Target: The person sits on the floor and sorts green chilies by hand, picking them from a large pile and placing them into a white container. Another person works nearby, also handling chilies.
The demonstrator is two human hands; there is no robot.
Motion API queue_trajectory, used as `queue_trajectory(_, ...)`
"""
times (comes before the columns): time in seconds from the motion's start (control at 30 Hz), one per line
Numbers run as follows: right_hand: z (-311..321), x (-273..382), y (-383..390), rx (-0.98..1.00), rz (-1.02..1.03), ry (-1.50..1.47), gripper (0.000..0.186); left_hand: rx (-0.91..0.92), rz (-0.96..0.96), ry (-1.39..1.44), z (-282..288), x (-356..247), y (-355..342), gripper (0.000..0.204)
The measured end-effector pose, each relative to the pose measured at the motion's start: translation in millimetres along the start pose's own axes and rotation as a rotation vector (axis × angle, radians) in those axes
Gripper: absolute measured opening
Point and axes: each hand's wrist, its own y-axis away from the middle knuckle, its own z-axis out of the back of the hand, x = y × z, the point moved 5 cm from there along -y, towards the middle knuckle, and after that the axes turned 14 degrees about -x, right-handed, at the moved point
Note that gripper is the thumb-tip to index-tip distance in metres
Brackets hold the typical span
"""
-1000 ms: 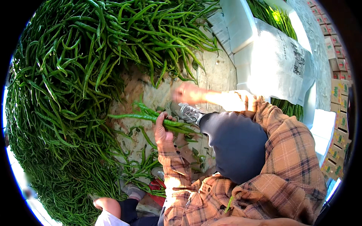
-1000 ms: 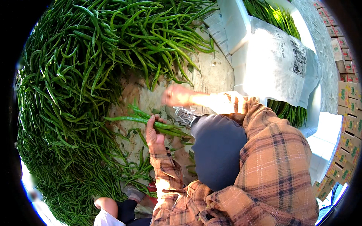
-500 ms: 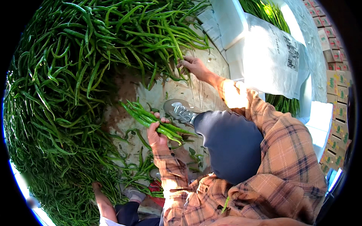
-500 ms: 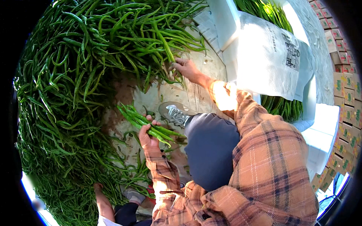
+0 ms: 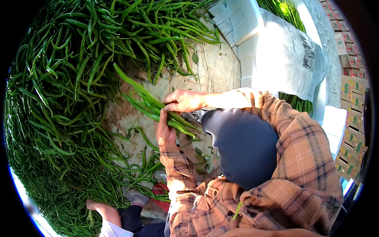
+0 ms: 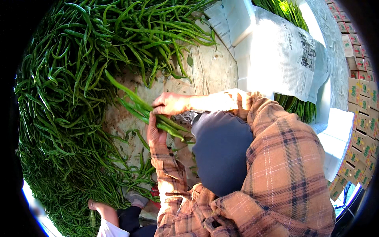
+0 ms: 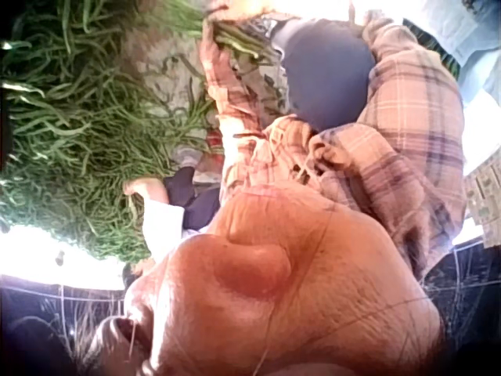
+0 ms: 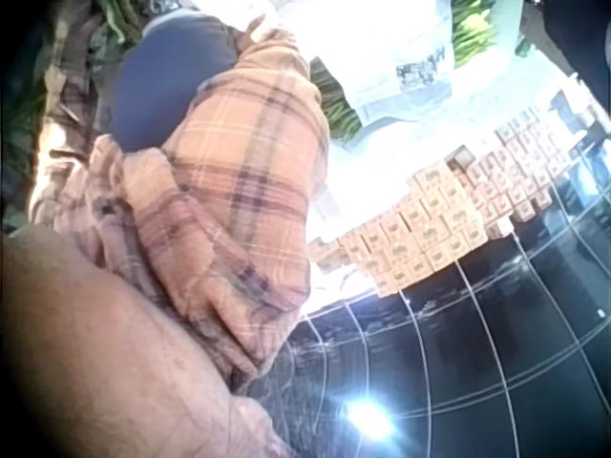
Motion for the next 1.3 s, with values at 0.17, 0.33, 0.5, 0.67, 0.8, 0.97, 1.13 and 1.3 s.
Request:
queue_trajectory(0.17,-20.8,-2.7,6.4,0.073,0.283,0.176,0.026,-0.081,0.014,0.061,21.1,7.4,-1.6,0.044)
queue_trajectory(0.33,36.7,-10.1,-15.8,-0.324,0.149,0.199,0.025,-0.033,0.026,0.046,11.8,1.3,2.9,0.03)
queue_trajectory(0.5,129.0,-55.1,-77.5,-0.929,-0.031,0.24,0.037,-0.144,0.043,0.099,17.6,-5.4,5.1,0.024)
queue_trajectory(0.67,154.3,-60.5,-98.2,-1.231,0.085,0.274,0.03,-0.156,0.045,0.047,14.7,1.1,9.7,0.019)
queue_trajectory(0.8,172.5,-55.6,-109.3,-1.331,0.186,0.671,0.027,-0.152,0.069,0.041,15.2,2.2,12.8,0.022)
queue_trajectory(0.97,206.1,-85.0,-92.9,-0.994,0.1,0.38,0.031,-0.091,0.079,0.068,6.2,5.1,17.1,0.031)
queue_trajectory(1.13,177.8,-81.0,-50.7,-0.289,-0.24,-1.02,0.026,-0.012,0.077,0.04,0.1,-5.1,22.1,0.033)
queue_trajectory(1.3,123.1,-47.3,-20.1,-0.16,-0.387,-1.161,0.027,0.034,0.07,0.003,-14.8,-3.8,17.2,0.028)
